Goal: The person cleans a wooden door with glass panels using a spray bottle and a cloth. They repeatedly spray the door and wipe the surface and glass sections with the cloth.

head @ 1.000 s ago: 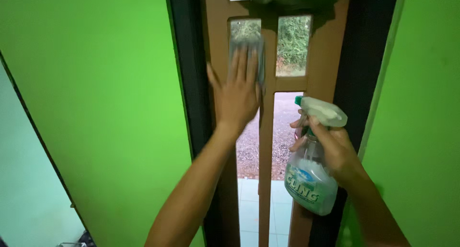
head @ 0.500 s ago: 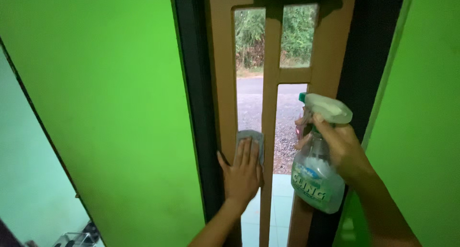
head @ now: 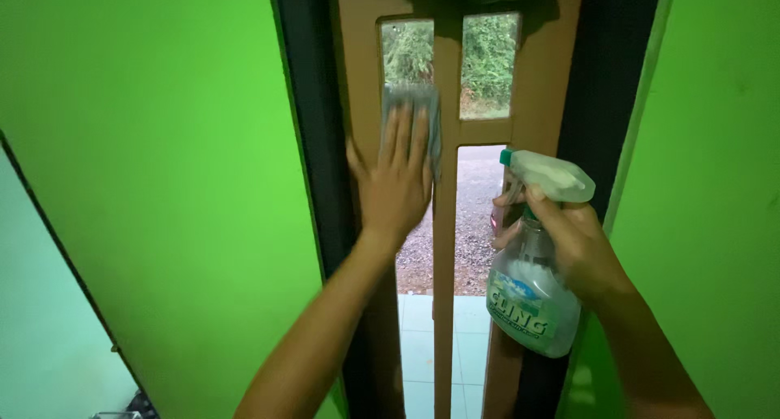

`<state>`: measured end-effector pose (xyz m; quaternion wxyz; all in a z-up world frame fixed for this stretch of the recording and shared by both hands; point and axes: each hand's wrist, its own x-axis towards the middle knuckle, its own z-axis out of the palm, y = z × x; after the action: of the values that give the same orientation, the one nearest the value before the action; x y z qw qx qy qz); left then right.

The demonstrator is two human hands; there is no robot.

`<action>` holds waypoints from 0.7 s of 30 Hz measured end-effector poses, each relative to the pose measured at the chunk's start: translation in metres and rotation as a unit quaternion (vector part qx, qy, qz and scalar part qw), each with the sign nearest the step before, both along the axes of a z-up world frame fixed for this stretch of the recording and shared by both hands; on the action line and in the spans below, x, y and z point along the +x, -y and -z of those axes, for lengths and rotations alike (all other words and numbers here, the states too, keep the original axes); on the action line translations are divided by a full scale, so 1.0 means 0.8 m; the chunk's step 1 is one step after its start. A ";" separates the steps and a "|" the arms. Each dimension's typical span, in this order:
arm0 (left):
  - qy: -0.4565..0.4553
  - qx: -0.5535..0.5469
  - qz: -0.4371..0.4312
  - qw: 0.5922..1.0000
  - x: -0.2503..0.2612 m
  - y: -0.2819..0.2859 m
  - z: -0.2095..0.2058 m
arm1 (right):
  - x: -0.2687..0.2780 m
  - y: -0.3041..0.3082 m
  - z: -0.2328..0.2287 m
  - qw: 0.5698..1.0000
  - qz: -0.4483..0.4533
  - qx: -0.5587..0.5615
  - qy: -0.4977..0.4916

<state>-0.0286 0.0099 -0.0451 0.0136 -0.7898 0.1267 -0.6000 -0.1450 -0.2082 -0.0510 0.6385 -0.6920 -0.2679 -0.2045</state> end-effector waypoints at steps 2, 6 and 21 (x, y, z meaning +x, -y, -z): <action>-0.045 -0.002 -0.011 0.999 -0.020 0.003 0.053 | 0.004 0.003 -0.001 0.998 0.030 0.016 -0.049; -0.082 -0.011 -0.002 0.997 -0.041 0.006 0.103 | 0.009 0.002 -0.005 0.999 0.001 0.011 -0.041; 0.018 -0.073 0.096 0.993 -0.007 0.012 0.026 | 0.005 -0.033 -0.015 0.993 0.095 -0.019 -0.066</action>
<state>-0.0344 0.0004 -0.0658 -0.0991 -0.7619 0.1577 -0.6203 -0.1408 -0.1820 -0.0392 0.6191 -0.7385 -0.1614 -0.2129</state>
